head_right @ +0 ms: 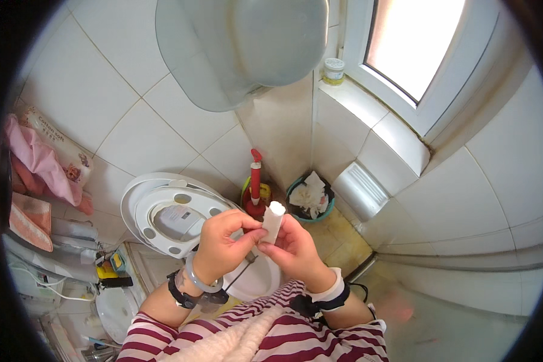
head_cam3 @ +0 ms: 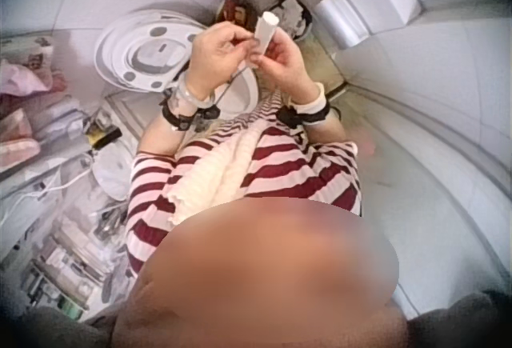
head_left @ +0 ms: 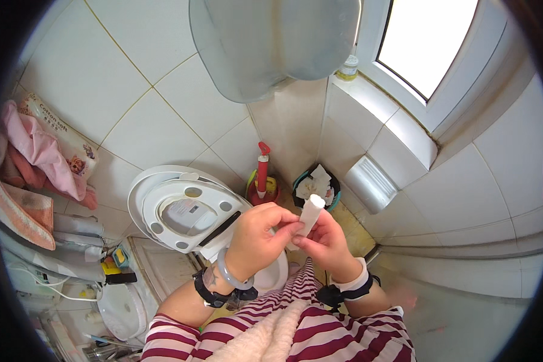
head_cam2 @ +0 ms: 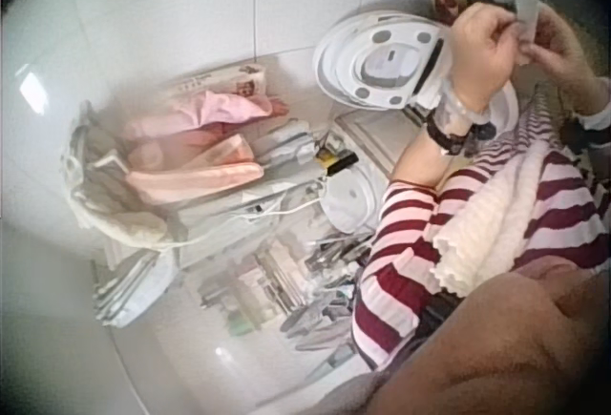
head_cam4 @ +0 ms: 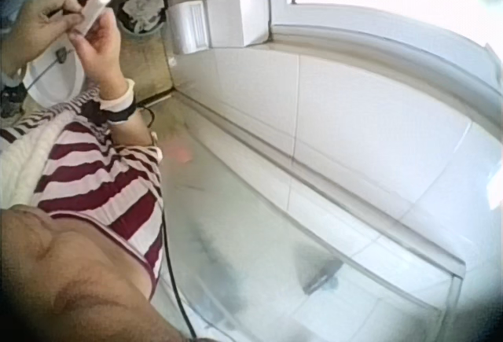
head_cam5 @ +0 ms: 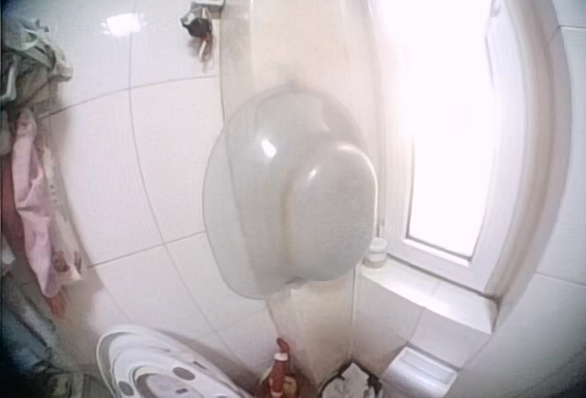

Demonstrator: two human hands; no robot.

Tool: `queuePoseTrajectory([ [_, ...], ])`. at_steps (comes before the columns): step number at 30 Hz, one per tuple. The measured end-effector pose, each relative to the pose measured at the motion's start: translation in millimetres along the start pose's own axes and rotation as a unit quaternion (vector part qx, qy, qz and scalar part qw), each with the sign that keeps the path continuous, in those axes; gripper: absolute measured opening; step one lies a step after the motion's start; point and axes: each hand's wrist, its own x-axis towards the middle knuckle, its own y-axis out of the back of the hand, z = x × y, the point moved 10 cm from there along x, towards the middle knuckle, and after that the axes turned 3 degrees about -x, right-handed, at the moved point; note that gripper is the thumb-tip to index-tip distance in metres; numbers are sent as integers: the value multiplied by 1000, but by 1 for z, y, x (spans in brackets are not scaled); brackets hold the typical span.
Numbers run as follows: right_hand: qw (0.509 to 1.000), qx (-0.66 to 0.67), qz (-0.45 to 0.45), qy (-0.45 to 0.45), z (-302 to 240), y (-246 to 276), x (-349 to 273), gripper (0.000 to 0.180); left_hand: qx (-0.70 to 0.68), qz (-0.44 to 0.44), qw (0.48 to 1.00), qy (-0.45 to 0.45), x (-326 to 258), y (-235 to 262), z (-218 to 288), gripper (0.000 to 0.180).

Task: The person cleans a bathroom and a bedroom by using a vacuum extension to clean around a sink and along a floor, then wipes a bathroom surface after replacing a roll of paper.

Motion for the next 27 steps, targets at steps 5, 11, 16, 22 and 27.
queuePoseTrajectory([
  [5,996,82,29,-19,1,-13,1,54,56,0,998,-37,-13,5,6,9],
  [11,943,298,-16,-148,43,-24,2,49,-157,-19,987,25,-27,14,-8,8],
  [16,943,311,-42,-109,39,-40,14,61,-531,81,825,177,-36,26,-49,27],
  [22,965,239,-10,-106,58,-44,17,33,-669,112,698,231,-43,11,-68,54],
  [27,982,119,119,-88,74,-12,19,28,-387,45,844,368,-71,-2,-130,33],
])
